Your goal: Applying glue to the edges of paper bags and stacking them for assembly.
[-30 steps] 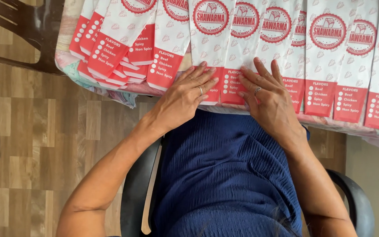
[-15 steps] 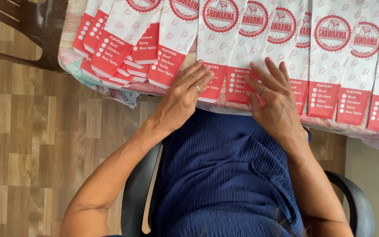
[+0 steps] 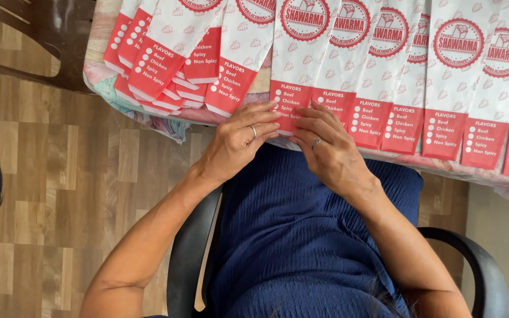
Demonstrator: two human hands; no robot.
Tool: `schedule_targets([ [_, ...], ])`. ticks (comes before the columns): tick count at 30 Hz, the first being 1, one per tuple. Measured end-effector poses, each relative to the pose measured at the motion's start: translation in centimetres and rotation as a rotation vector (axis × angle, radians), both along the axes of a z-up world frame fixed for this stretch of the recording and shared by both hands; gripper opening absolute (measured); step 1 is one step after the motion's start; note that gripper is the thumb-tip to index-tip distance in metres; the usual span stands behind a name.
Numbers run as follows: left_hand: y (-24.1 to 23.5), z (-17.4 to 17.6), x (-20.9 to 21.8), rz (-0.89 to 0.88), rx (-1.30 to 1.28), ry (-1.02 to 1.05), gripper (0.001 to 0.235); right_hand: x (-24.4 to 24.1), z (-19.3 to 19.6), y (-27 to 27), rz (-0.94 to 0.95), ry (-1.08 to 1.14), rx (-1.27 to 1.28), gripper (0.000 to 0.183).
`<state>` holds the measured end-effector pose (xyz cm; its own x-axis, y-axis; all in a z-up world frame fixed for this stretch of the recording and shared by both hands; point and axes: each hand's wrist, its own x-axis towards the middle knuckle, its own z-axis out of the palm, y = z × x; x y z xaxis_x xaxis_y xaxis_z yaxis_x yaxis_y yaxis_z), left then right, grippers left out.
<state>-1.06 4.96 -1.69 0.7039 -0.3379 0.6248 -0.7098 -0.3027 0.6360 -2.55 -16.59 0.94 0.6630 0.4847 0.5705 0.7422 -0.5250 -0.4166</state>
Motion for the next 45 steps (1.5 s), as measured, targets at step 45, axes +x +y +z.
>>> schedule_targets([
  [45, 1.1, -0.2, -2.2, 0.305, 0.495, -0.169, 0.060, -0.2, 0.9, 1.1, -0.034, 0.122, -0.155, 0.036],
])
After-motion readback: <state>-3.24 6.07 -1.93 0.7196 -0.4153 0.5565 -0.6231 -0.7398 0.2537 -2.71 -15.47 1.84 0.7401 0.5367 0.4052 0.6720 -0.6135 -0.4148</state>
